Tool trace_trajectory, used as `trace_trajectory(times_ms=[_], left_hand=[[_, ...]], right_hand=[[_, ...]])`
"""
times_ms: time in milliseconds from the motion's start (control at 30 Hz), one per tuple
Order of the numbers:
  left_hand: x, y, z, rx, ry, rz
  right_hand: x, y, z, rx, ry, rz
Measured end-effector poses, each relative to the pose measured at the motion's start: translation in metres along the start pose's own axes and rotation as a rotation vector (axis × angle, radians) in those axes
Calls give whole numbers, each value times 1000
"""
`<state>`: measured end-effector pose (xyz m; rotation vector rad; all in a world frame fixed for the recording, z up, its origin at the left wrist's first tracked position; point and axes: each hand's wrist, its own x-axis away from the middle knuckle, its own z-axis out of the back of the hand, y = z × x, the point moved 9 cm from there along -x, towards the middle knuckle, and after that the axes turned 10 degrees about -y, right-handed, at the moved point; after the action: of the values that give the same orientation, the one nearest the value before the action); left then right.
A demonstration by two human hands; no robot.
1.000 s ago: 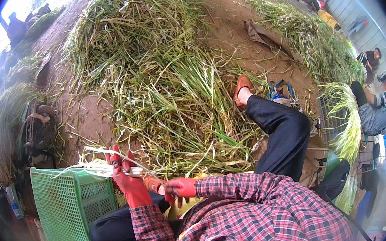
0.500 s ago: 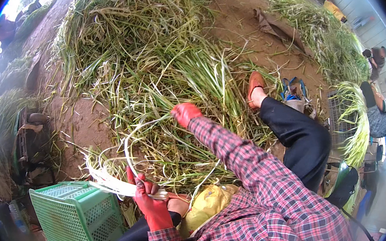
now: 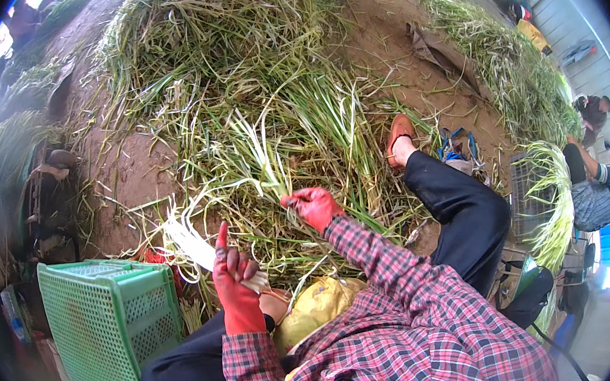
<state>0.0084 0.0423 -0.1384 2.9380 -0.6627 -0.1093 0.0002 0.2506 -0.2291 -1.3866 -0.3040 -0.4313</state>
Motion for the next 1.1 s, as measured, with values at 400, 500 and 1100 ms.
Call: trace_trajectory(times_ms=[400,500,1100], left_hand=[[50,3,14,-626,520,14],[51,3,18,-593,476,-90],[63,20,-7,-921,432,-131]], right_hand=[[125,-62,-73,56,-259,270],[125,-47,-82,-461,-280,159],[139,-65,-69,288,-69,562]])
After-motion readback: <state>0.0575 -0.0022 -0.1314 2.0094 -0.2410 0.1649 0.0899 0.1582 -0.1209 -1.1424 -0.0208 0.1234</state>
